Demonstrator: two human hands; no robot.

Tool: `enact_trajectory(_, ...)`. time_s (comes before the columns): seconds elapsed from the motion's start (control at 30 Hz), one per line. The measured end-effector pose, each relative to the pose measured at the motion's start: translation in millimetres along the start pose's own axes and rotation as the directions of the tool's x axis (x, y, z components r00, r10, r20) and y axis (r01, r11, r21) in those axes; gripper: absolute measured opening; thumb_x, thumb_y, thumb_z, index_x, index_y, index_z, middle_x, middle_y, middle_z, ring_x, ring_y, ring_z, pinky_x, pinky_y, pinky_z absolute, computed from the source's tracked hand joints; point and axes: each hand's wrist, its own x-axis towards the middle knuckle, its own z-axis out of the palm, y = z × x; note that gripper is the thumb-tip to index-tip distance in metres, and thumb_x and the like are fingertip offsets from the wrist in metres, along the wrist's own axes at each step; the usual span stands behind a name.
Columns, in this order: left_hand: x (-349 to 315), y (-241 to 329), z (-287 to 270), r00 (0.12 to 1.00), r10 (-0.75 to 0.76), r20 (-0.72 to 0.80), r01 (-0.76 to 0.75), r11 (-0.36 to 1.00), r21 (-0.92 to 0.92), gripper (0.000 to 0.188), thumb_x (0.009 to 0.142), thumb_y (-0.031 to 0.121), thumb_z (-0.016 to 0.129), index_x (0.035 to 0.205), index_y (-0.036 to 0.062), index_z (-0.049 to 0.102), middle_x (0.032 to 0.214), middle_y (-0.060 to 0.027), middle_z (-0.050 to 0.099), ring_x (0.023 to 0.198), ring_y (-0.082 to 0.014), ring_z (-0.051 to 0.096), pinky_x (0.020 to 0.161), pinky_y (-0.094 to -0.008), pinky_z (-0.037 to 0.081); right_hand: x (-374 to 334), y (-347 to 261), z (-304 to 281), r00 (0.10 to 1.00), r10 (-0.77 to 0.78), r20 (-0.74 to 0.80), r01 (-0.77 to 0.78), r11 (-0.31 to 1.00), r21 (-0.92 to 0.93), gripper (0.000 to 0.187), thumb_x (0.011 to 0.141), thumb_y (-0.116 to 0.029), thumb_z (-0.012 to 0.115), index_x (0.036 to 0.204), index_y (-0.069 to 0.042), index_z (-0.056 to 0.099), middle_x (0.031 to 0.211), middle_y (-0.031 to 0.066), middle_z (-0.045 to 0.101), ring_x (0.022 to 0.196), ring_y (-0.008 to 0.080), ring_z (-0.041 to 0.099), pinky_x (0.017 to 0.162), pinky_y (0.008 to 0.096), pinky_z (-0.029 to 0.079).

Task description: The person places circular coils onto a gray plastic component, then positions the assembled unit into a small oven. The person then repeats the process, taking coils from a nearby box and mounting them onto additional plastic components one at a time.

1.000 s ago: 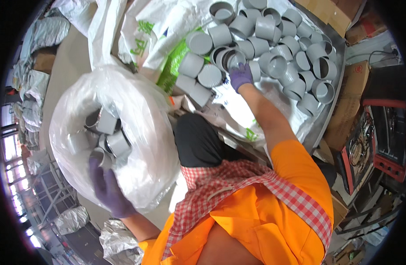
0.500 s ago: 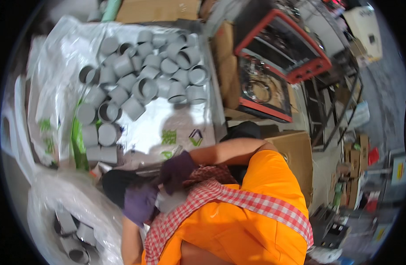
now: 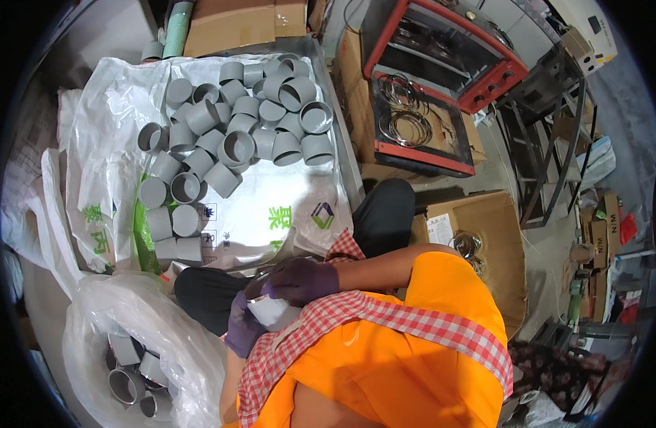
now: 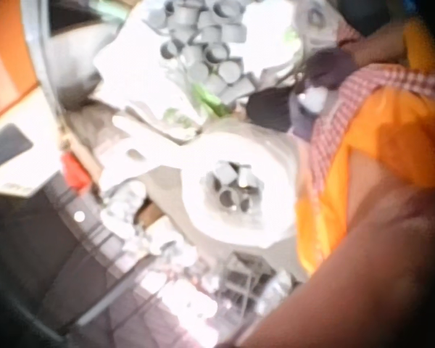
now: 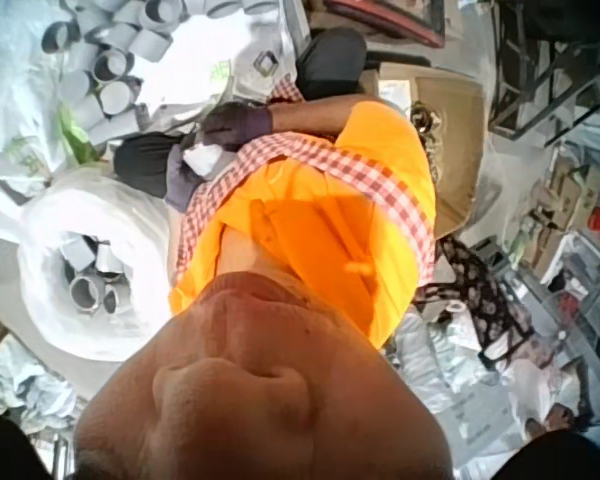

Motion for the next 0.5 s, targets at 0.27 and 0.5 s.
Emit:
enact_trajectory(0.27,1,53,69,0.992,-0.113,-0.065,0.093,0.964,-0.250,0.060,0.078,0.033,0.063,0.124,-0.0001,0.043,0.116,-0.0141,0.053,0.105,-0.0233,0.053,0.089,-0.0331,0.043,-21,-4,0,0.779,0.627,-0.026,-0.276,0.379,0.883,0.033,0.084,-0.018,0.055,0.113,-0.002,0.056,0.097,0.0070,0.059,0.090,0.0128,0.054,0.075,0.0235,0.044)
enact_trajectory(0.5,24,83,71,0.982,0.146,0.120,-0.189,0.748,0.636,0.026,0.077,0.009,0.060,0.099,-0.0043,0.060,0.096,-0.0079,0.061,0.082,-0.0153,0.058,0.072,-0.0262,0.048,-21,4,-35,0.860,0.481,0.169,-0.360,0.340,0.868,0.027,0.081,-0.015,0.061,0.104,-0.002,0.061,0.086,0.0024,0.060,0.076,0.0077,0.054,0.067,0.0229,0.045)
